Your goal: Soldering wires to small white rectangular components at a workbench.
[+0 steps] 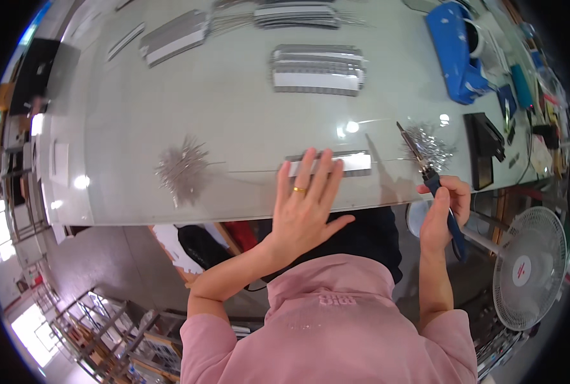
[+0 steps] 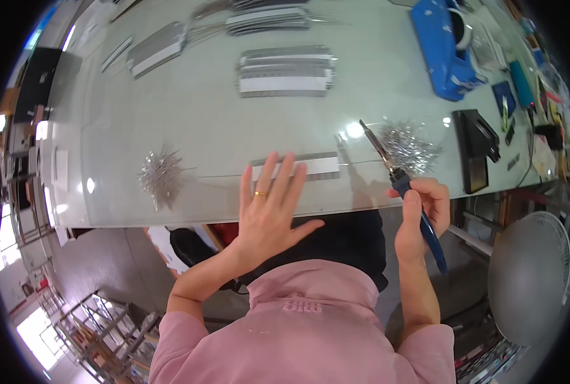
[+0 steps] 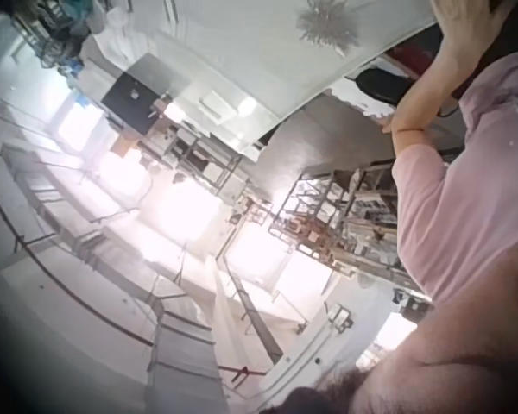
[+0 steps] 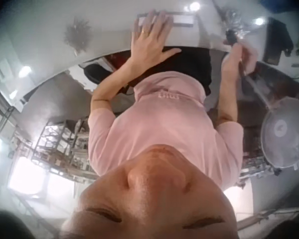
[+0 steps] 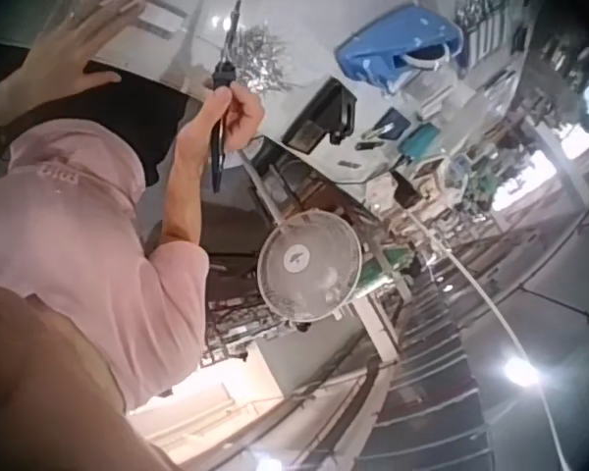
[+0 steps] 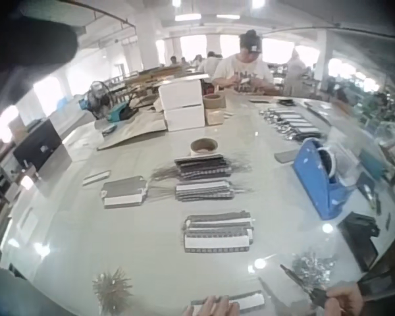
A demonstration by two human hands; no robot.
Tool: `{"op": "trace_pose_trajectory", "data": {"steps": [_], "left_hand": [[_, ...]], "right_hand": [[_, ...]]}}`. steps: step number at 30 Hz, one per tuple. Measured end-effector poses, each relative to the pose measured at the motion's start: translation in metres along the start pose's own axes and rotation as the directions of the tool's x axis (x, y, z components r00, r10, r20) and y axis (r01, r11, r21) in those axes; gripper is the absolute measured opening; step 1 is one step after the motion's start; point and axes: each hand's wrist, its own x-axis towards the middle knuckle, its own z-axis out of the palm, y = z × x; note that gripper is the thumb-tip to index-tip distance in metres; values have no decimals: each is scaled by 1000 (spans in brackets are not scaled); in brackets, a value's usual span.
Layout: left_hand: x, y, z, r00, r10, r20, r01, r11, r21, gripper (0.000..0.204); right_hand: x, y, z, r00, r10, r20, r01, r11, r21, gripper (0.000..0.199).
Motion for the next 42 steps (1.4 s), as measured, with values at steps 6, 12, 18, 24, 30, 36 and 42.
{"op": "trace_pose_trajectory", "data": {"steps": [6, 12, 18, 24, 30, 36, 42], "left_hand": [[2, -1, 6, 999, 15, 35, -20, 987, 157, 88], [-4, -5, 10, 995, 94, -23, -88, 977, 193, 65], [-15, -3, 8, 939, 332, -87, -307, 927, 217, 33], [11, 4, -35, 947, 321, -30, -320, 946, 43, 28], [154, -79, -63, 919, 292, -266, -242, 948, 207, 20], [242, -161, -41, 915, 273, -296, -167, 926, 339, 23], [194, -135, -40, 963, 185, -196, -144, 968, 207, 30]], "right_hand": [[-5, 5, -10, 999, 41, -9, -41, 999, 18, 12], [0, 12, -8, 1000, 21, 3, -21, 997, 80, 12], [4, 21, -24, 998, 20, -61, -22, 999, -27, 12], [16, 37, -29, 968, -98, -230, 74, 991, -114, 11], [13, 56, -26, 953, -157, -260, 124, 983, -137, 10], [16, 49, -20, 975, -207, -79, 190, 965, -182, 13], [13, 50, -22, 977, -185, -110, 162, 969, -188, 14]]}}
